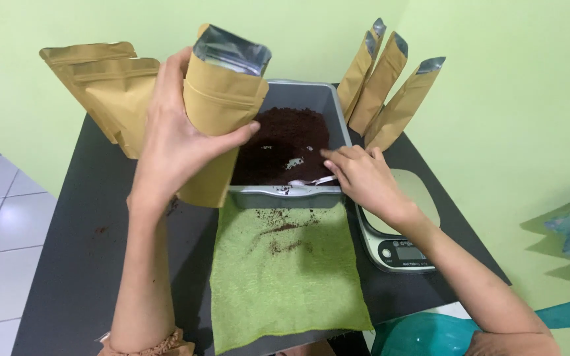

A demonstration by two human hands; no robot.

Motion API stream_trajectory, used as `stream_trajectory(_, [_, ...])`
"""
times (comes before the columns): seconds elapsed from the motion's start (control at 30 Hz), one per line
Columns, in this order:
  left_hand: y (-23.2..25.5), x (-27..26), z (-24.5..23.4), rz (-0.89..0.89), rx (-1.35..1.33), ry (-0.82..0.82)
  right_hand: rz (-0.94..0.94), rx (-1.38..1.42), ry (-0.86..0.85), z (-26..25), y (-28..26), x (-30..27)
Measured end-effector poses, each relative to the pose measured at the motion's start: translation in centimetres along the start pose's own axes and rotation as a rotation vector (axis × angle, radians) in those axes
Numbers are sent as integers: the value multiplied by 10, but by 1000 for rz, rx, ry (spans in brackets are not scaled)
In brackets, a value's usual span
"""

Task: Filling paper bags with ground coffee using a spoon and weighing them on a scale.

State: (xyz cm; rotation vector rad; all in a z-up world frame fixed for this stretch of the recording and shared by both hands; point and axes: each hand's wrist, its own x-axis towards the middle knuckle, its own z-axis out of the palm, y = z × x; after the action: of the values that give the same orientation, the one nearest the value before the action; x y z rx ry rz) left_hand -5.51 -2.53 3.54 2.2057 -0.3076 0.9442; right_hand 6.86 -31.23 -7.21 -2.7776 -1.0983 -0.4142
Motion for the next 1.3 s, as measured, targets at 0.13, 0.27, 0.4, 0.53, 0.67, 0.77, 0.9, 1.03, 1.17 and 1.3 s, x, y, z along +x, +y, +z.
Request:
stream_trajectory(0.13, [28,-19,21,-91,-213,0,17,26,14,-4,-9,-29])
stream_trajectory(0.27, [67,-48,49,-352,-560,2,-117,151,230,-15,-24,-76])
stream_trajectory(0.4, [97,-88,80,-427,-628,86,-116,425,217,-6,-26,-128])
stream_trajectory(0.53, [73,-137,125,-463,-466,4,-57,548,252,33,-32,-167])
stream_trajectory(0.67, [43,-170,132,-409,-754,11,37,809,282,27,-61,-179])
stream_trajectory(0.77, [38,-168,129,-603,-729,-30,154,879,271,40,-79,-172])
stream_trajectory(0.9, [32,-170,131,-625,-579,8,326,881,339,48,-85,-155])
stream_trajectory(1.03, [48,-166,115,-667,-587,90,94,980,522,10,-80,-141])
stream_trajectory(1.17, [41,-189,113,-566,-515,-32,174,1285,424,42,-64,-160])
stream_trajectory(1.3, [23,-214,133,-527,-367,-13,166,1355,391,45,-79,-157])
